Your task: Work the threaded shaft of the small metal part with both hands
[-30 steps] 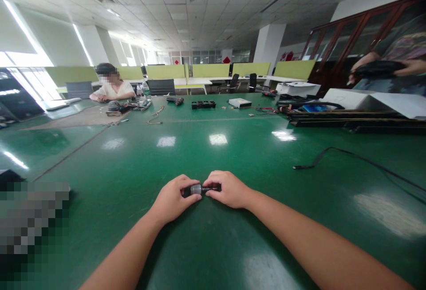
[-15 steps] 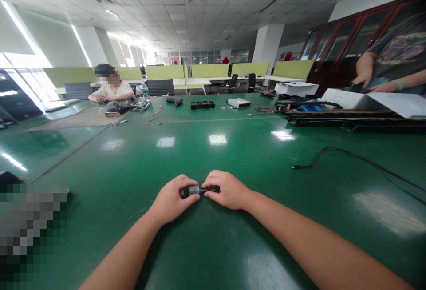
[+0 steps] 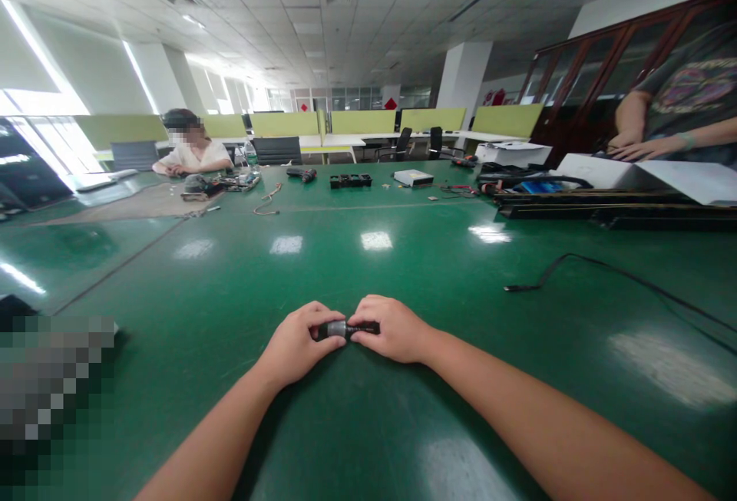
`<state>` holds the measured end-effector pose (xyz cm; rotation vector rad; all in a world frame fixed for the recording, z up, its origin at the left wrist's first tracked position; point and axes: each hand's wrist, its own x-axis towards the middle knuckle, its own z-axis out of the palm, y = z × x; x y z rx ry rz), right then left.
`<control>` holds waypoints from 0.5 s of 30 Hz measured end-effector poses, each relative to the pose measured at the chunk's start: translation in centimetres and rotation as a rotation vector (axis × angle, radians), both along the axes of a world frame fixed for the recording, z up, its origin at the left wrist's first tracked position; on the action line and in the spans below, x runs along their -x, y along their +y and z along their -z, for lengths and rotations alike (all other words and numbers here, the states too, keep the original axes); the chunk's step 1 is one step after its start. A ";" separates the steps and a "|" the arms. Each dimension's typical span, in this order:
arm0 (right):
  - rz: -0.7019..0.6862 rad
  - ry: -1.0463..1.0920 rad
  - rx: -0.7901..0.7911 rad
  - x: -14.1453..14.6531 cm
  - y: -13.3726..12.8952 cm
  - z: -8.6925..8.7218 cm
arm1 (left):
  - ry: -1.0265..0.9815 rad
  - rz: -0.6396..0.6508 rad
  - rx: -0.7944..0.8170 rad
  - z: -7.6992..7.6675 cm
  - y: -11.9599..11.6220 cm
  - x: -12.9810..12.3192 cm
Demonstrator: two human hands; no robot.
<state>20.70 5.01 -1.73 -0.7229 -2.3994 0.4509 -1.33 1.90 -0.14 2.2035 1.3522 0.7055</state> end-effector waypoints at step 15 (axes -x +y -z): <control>0.011 -0.022 -0.011 0.1 -0.1 -0.5 | 0.018 -0.025 -0.009 -0.2 -0.3 -0.1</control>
